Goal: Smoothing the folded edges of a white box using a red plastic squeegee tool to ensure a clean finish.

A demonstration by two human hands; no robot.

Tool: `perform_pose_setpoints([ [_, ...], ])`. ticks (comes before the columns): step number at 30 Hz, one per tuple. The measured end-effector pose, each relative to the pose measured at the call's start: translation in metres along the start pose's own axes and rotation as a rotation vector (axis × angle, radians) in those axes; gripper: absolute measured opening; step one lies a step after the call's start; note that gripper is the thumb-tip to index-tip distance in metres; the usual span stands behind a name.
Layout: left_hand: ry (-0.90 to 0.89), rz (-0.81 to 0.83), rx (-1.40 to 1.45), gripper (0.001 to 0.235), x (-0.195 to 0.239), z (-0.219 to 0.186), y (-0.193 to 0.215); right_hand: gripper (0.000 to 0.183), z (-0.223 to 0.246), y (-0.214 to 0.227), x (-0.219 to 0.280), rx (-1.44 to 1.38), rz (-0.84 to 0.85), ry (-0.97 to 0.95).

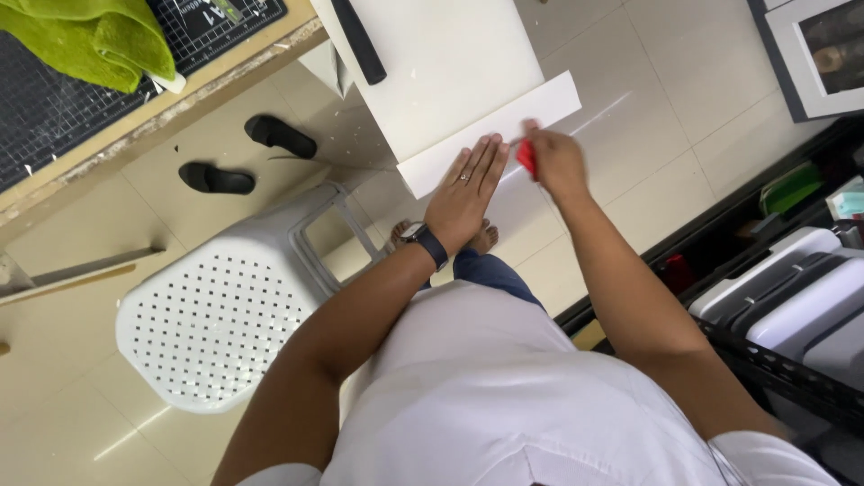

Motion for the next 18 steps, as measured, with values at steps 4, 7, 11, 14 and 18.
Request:
perform_pose_setpoints([
  [4, 0.036, 0.074, -0.161, 0.105, 0.009, -0.002, 0.019, 0.046, 0.02, 0.057, 0.035, 0.11, -0.254, -0.083],
  [7, 0.065, 0.103, -0.232, 0.088, 0.003, 0.002, 0.026, 0.039, 0.052, 0.043, 0.037, -0.128, -0.361, 0.35],
  [11, 0.156, 0.114, -0.257, 0.083, 0.003, 0.016, 0.029, 0.052, 0.067, -0.014, 0.07, 0.413, -0.406, 0.632],
  [14, 0.182, 0.095, -0.266, 0.081, 0.001, 0.026, 0.035, 0.05, 0.066, 0.001, 0.054, 0.661, -0.507, 0.695],
  [18, 0.187, 0.012, -0.389, 0.076, 0.0, 0.029, 0.04, 0.08, 0.029, 0.049, -0.002, 0.796, -0.689, 0.432],
])
Point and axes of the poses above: each hand's wrist, its own x-axis away from the middle knuckle, its own y-axis out of the back of the hand, z = x × y, the point moved 8 cm from there along -x, towards the middle knuckle, and after that the axes turned 5 degrees about y, right-handed, at the moved point
